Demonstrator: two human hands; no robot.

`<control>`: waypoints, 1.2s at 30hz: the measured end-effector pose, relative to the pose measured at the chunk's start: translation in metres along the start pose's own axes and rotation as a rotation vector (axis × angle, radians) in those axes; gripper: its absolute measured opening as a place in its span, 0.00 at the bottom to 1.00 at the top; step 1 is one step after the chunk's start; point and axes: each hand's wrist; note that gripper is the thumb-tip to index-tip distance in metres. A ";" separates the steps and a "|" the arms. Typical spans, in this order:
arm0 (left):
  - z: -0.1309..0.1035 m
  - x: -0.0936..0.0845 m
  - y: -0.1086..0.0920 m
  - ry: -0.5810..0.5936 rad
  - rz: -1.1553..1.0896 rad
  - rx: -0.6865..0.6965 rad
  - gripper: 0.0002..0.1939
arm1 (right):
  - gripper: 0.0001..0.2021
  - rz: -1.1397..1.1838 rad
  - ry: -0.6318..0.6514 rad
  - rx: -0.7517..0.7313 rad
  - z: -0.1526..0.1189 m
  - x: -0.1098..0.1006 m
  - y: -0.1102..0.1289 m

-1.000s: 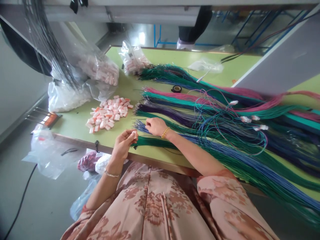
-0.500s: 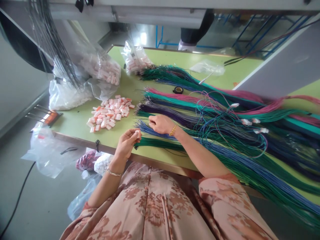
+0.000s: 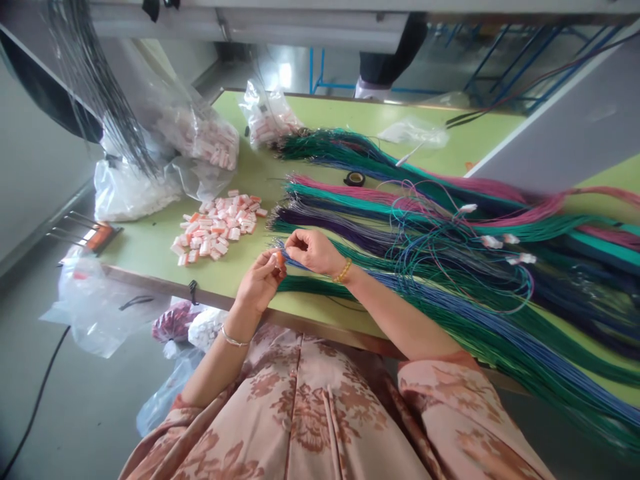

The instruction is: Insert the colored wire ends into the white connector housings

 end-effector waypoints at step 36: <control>0.005 0.006 0.013 -0.063 0.215 0.173 0.18 | 0.06 -0.219 -0.010 -0.089 -0.024 0.016 -0.016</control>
Point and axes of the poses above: each hand's wrist, its own z-axis towards the middle knuckle, its own x-axis out of the palm, y = z × x, and after that the axes turned 11 degrees about -z, right-handed
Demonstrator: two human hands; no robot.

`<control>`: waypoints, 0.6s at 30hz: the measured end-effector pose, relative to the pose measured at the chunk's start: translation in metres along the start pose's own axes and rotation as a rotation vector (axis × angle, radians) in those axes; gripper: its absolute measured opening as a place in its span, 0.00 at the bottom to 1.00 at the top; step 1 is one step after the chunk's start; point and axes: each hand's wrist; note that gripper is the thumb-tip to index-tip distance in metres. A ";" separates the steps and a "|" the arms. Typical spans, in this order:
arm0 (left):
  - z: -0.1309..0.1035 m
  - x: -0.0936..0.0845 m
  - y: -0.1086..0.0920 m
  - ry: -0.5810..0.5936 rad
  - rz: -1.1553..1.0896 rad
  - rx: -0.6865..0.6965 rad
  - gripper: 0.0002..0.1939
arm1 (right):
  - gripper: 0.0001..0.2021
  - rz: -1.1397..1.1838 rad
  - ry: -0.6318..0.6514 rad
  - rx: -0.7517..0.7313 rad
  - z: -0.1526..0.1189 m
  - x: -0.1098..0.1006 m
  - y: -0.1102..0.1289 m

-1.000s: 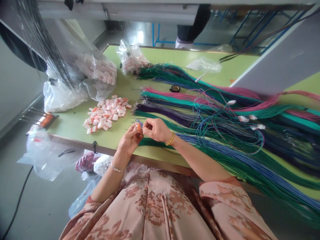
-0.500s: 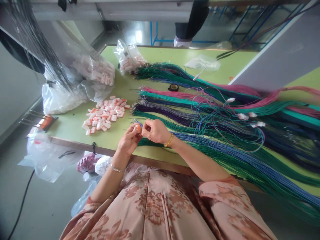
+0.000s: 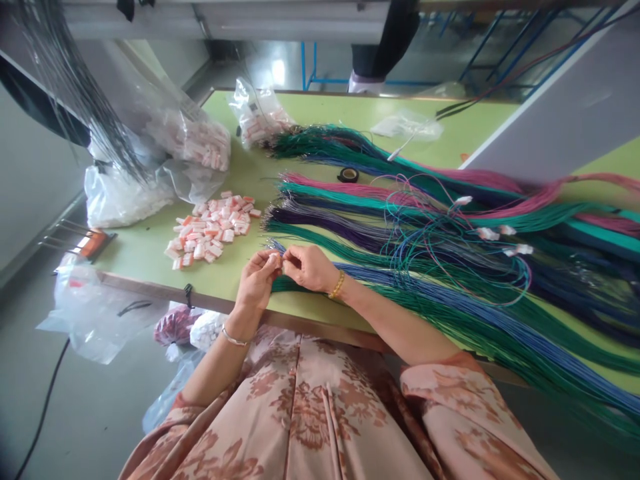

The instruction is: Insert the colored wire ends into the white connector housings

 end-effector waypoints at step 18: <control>0.003 -0.008 -0.006 -0.024 0.066 -0.013 0.19 | 0.10 -0.169 0.106 -0.040 0.025 -0.015 -0.002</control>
Point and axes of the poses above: each hand's wrist, its own z-axis towards the middle knuckle, its own x-axis out of the palm, y = z × x, and after that the axes turned 11 degrees about -z, right-handed
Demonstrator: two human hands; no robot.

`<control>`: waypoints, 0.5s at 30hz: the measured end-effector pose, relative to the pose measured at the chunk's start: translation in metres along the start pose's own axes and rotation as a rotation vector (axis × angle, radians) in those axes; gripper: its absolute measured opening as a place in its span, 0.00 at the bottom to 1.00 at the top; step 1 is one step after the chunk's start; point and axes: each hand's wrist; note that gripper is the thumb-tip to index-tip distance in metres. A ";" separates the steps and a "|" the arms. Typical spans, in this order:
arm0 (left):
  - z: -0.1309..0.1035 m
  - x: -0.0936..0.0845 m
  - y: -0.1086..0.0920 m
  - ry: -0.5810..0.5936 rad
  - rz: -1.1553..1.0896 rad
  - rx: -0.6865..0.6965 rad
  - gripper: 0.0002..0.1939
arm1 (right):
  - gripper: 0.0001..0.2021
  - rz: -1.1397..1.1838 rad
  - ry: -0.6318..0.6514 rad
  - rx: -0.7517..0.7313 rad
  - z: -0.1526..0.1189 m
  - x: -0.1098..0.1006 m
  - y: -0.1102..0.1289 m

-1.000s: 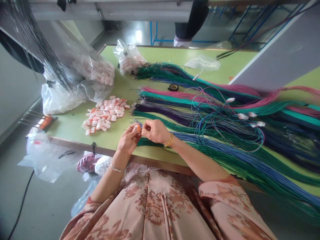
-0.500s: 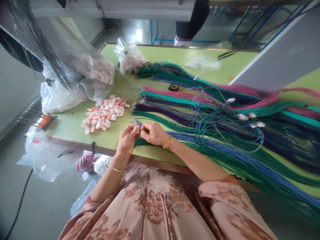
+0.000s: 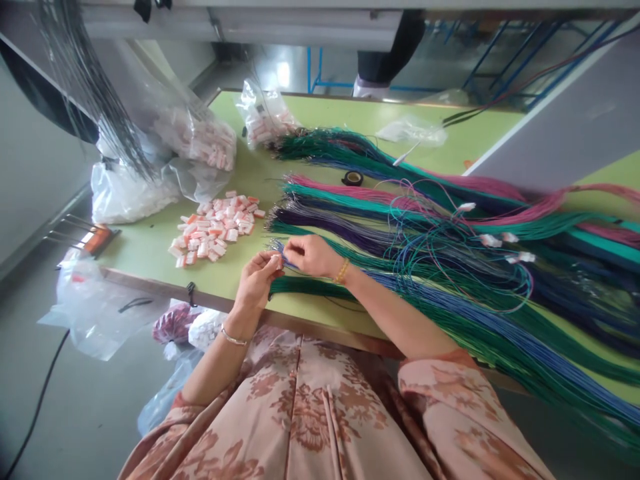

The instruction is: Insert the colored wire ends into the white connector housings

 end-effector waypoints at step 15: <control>0.001 -0.007 0.000 0.044 -0.012 -0.067 0.19 | 0.09 -0.348 0.032 0.117 0.050 0.000 -0.018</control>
Point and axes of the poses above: each hand's wrist, its own z-axis towards the middle knuckle, its own x-axis out of the palm, y = z × x, and after that the axes turned 11 degrees about -z, right-handed
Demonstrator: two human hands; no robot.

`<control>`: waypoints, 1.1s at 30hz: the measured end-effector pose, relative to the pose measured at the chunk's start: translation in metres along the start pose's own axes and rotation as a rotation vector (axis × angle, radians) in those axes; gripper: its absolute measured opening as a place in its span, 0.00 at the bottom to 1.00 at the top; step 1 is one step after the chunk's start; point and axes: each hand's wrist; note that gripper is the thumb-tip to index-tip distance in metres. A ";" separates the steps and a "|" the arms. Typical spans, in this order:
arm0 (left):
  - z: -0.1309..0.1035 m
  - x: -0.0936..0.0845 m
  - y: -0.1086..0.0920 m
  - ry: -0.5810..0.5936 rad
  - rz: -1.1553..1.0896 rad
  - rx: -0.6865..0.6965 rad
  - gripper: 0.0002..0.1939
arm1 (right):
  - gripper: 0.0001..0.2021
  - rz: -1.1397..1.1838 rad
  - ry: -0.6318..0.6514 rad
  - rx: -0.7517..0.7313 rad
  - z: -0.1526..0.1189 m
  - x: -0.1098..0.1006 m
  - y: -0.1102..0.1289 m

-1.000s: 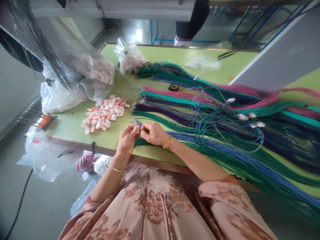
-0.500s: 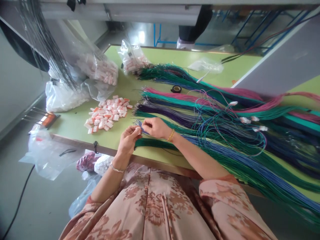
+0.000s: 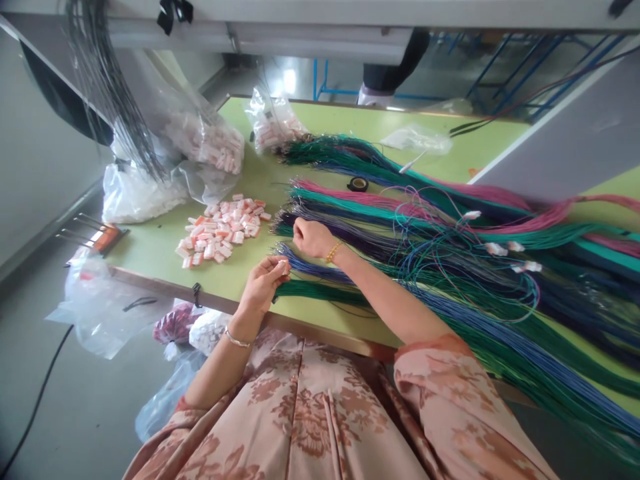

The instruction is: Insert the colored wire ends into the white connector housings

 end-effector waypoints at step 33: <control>0.010 0.020 0.005 0.100 -0.307 -0.108 0.09 | 0.08 0.416 -0.118 -0.064 -0.072 -0.010 0.003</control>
Point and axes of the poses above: each hand's wrist, its own z-axis towards the middle knuckle, its own x-axis out of the palm, y = z × x, and after that the axes turned 11 degrees about -z, right-handed
